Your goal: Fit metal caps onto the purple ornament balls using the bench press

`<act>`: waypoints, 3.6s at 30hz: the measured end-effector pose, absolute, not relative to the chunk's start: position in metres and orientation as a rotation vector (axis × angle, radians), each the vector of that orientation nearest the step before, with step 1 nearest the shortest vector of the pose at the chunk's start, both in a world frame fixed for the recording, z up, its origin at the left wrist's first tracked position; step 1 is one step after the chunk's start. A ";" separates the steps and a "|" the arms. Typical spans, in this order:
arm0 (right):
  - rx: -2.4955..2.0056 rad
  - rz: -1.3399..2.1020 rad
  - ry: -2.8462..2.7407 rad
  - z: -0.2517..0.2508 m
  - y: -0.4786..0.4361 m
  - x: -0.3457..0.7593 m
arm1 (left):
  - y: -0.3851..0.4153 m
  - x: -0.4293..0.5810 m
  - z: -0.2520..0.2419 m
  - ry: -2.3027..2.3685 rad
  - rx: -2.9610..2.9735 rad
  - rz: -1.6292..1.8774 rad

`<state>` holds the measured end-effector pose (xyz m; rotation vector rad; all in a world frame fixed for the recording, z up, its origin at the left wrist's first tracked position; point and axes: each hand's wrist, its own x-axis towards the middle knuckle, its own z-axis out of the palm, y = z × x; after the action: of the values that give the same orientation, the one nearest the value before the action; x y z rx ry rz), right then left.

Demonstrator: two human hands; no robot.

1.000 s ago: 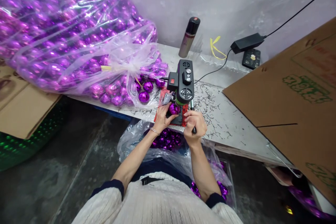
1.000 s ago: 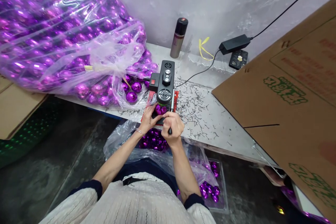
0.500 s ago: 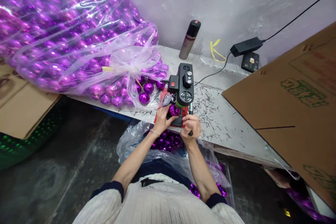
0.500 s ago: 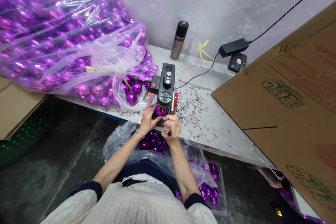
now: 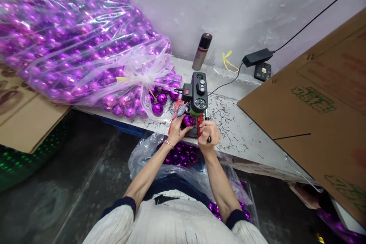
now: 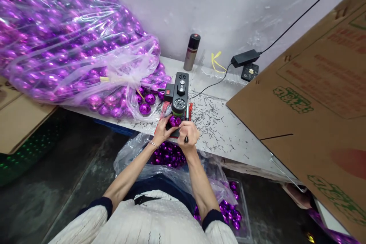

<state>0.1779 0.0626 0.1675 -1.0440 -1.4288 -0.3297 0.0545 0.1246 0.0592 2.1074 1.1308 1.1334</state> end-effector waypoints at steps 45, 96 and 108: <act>-1.099 -0.151 -1.416 0.214 0.061 0.181 | 0.128 0.042 0.080 1.101 1.943 1.094; -1.097 -0.240 -1.519 0.211 0.056 0.182 | 0.128 0.031 0.076 0.917 2.159 0.976; -1.089 -0.256 -1.539 0.199 0.053 0.184 | 0.129 0.046 0.060 0.954 2.117 1.104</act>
<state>0.1843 0.0533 0.1990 -1.0886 -1.5388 -0.2564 0.0456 0.1286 0.0597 2.1167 0.9543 1.1040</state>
